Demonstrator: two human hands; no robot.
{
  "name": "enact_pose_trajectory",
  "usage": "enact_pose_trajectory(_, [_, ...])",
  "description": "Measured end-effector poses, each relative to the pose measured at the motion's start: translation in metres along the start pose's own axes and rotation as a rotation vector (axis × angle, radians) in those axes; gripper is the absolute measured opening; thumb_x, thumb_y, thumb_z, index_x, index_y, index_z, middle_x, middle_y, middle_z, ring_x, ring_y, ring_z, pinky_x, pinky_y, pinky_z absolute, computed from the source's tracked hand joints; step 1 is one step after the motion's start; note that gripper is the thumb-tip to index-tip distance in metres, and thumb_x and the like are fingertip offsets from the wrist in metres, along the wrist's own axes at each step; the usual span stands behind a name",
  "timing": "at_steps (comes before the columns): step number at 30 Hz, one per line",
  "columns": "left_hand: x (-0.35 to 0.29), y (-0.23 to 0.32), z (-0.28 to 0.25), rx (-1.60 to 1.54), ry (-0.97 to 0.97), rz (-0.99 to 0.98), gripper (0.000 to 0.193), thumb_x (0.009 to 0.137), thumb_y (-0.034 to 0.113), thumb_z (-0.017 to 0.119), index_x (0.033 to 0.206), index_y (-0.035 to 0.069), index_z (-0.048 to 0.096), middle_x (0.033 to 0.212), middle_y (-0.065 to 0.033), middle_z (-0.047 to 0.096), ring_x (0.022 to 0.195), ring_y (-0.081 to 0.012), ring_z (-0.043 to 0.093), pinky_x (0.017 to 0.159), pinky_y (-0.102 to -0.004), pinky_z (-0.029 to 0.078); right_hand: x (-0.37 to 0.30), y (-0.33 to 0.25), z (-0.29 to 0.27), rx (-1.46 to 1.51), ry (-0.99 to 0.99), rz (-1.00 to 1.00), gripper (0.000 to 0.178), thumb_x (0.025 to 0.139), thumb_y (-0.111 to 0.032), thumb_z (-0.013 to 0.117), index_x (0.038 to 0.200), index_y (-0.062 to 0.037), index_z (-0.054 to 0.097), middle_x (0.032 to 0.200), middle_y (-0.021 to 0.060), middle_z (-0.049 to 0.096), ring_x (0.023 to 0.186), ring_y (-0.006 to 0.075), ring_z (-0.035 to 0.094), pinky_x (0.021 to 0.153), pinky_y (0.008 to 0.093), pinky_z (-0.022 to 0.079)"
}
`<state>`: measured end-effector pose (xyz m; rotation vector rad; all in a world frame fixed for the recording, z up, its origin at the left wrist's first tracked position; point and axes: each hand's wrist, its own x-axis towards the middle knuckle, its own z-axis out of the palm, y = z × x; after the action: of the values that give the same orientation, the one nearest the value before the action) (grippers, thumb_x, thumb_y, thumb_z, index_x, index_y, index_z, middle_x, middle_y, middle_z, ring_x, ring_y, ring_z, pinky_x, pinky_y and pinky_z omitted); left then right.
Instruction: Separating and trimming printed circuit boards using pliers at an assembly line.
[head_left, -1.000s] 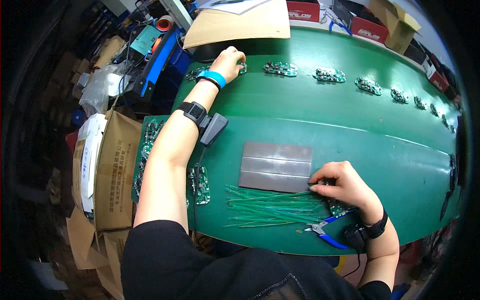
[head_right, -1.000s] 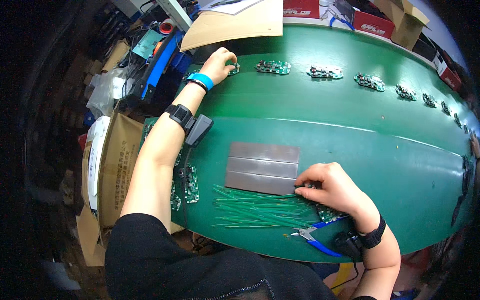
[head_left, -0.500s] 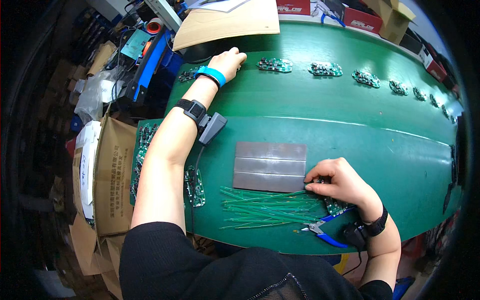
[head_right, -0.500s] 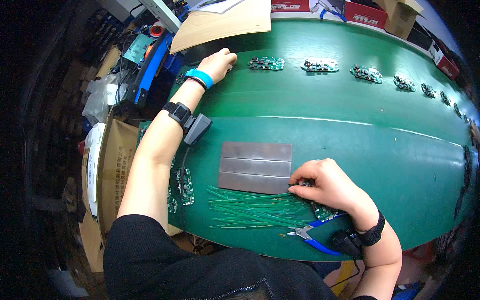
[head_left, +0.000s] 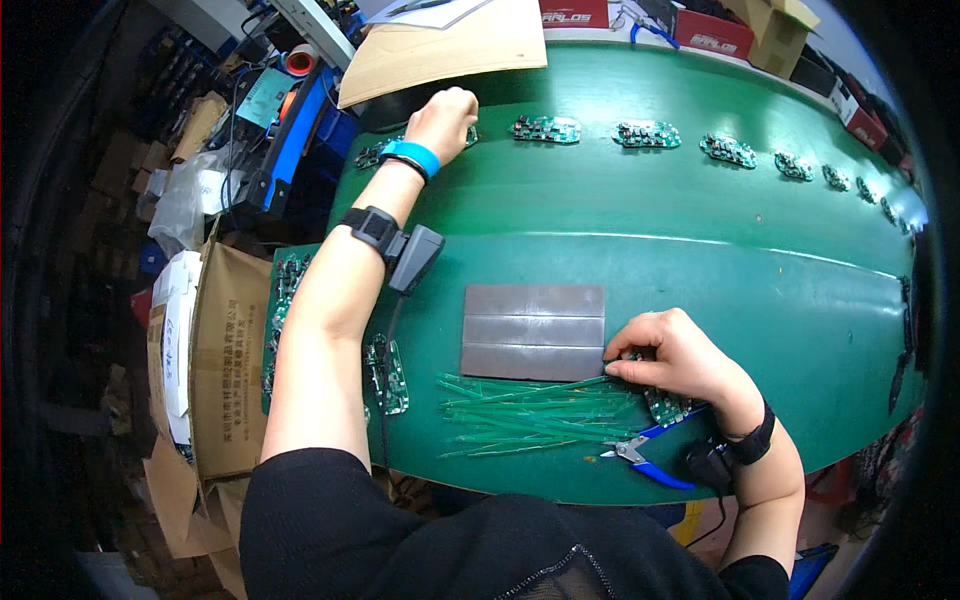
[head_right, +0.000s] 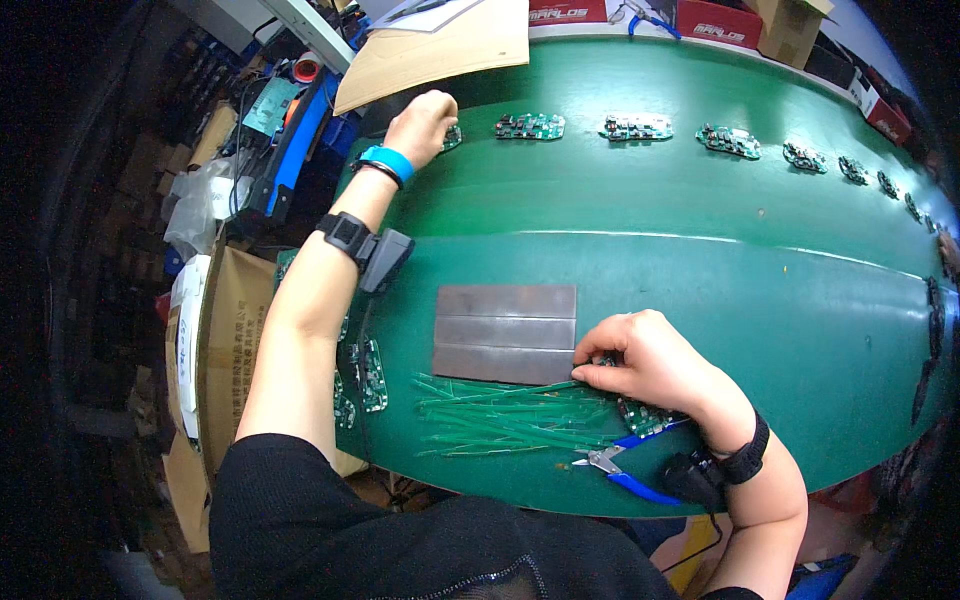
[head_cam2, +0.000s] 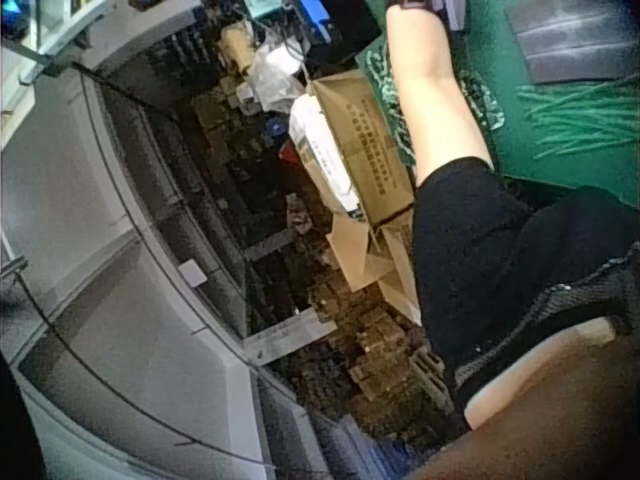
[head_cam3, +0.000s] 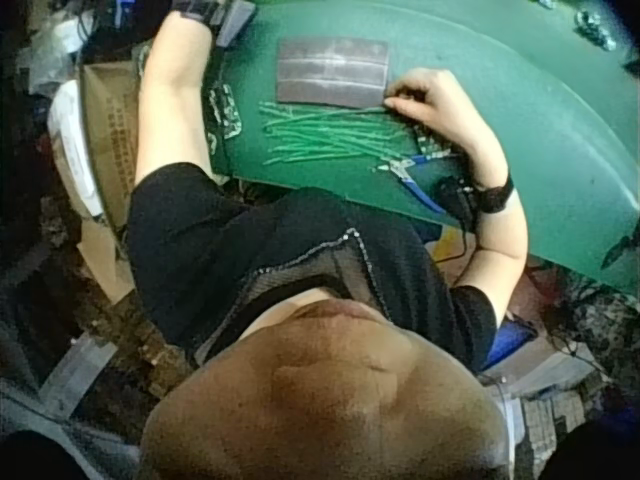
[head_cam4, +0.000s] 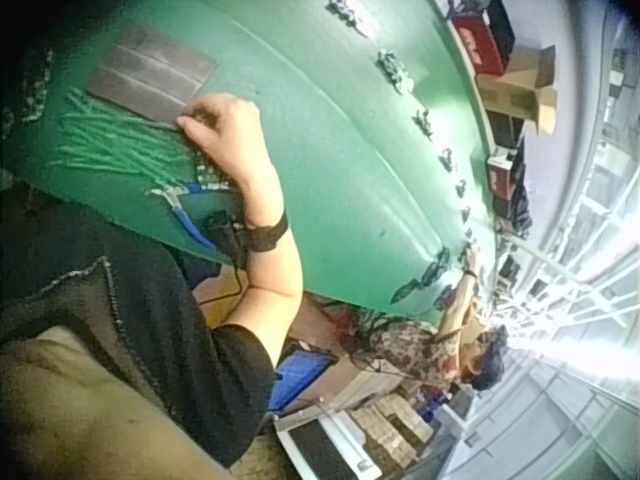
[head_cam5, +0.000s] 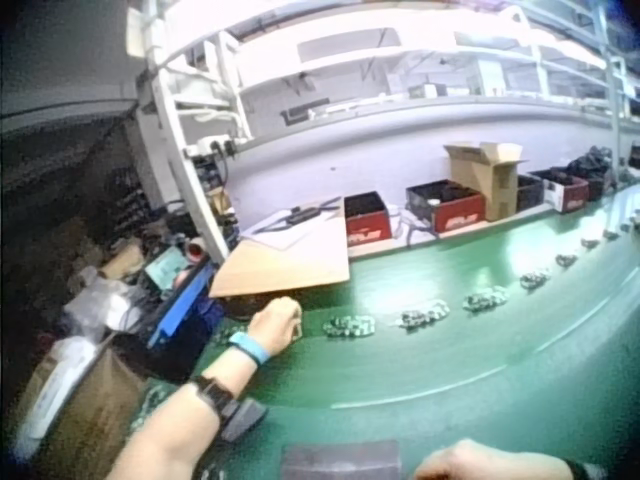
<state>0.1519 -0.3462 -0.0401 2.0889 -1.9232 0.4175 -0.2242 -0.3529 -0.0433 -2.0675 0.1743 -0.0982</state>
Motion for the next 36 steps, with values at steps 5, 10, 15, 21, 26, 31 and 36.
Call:
enact_pose_trajectory(5, [-0.021, 0.012, -0.042, -0.79, -0.327, -0.256, 0.008, 0.084, 0.012, 0.058, 0.083, 0.006, 0.053, 0.074, 0.0005, 0.053, 0.07, -0.0079, 0.054, 0.056, -0.0238, 0.047, 0.001, -0.001, 0.0, 0.018, 0.006, 0.03, 0.014, 0.072, -0.015, 0.068, 0.08, -0.0026, 0.066, 0.07, 0.0115, 0.062, 0.061, 0.0244, 0.059, 0.058, 0.0315, 0.047])
enact_pose_trajectory(10, [-0.074, 0.092, -0.08, -0.837, -0.655, 0.183, 0.014, 0.084, 0.015, 0.058, 0.083, 0.003, 0.051, 0.075, -0.0038, 0.053, 0.07, -0.013, 0.052, 0.063, -0.0285, 0.045, 0.001, 0.002, 0.0, 0.049, 0.009, 0.047, 0.014, 0.073, -0.014, 0.068, 0.08, -0.002, 0.066, 0.068, 0.0111, 0.062, 0.059, 0.0214, 0.058, 0.057, 0.0298, 0.046])
enact_pose_trajectory(15, [-0.137, 0.156, -0.076, -0.908, -0.725, 0.317, 0.012, 0.079, 0.01, 0.059, 0.082, 0.003, 0.051, 0.075, -0.0126, 0.052, 0.072, -0.03, 0.053, 0.067, -0.0374, 0.044, 0.002, -0.002, 0.0, 0.12, 0.013, 0.109, 0.013, 0.076, -0.012, 0.067, 0.079, 0.0003, 0.065, 0.064, 0.0063, 0.061, 0.058, 0.0114, 0.055, 0.055, 0.0264, 0.044])
enact_pose_trajectory(21, [-0.135, 0.155, -0.074, -0.638, -0.507, 0.178, 0.017, 0.076, 0.018, 0.065, 0.075, 0.005, 0.055, 0.073, -0.0111, 0.054, 0.07, -0.03, 0.055, 0.062, -0.0376, 0.045, 0.004, 0.006, -0.001, 0.242, 0.093, 0.146, 0.017, 0.08, -0.014, 0.065, 0.079, 0.0033, 0.063, 0.064, 0.0027, 0.059, 0.06, 0.0066, 0.051, 0.055, 0.0237, 0.043])
enact_pose_trajectory(26, [-0.061, 0.069, -0.03, -0.398, 0.04, -0.012, 0.009, 0.074, 0.013, 0.064, 0.078, 0.005, 0.063, 0.077, -0.0109, 0.059, 0.074, -0.0274, 0.058, 0.069, -0.0363, 0.047, 0.003, 0.004, 0.0, 0.23, 0.087, 0.155, 0.018, 0.08, -0.015, 0.064, 0.079, 0.0033, 0.063, 0.064, 0.0038, 0.06, 0.06, 0.0077, 0.051, 0.056, 0.0245, 0.043])
enact_pose_trajectory(31, [-0.014, 0.025, 0.01, -0.085, 0.046, -0.304, 0.007, 0.073, 0.015, 0.066, 0.079, 0.011, 0.066, 0.095, -0.0095, 0.055, 0.098, -0.0294, 0.049, 0.086, -0.0397, 0.04, 0.006, 0.01, 0.001, 0.194, 0.043, 0.106, 0.018, 0.078, -0.016, 0.064, 0.079, 0.0022, 0.064, 0.062, 0.0071, 0.061, 0.057, 0.0112, 0.054, 0.055, 0.027, 0.044])
enact_pose_trajectory(36, [0.0, 0.028, 0.032, 0.033, -0.021, -0.358, 0.01, 0.073, 0.016, 0.065, 0.082, 0.012, 0.065, 0.105, -0.008, 0.05, 0.107, -0.0278, 0.043, 0.087, -0.0422, 0.038, 0.005, 0.011, -0.002, 0.189, 0.054, 0.115, 0.017, 0.077, -0.015, 0.064, 0.08, 0.0014, 0.065, 0.063, 0.0093, 0.062, 0.056, 0.013, 0.056, 0.055, 0.0277, 0.045])
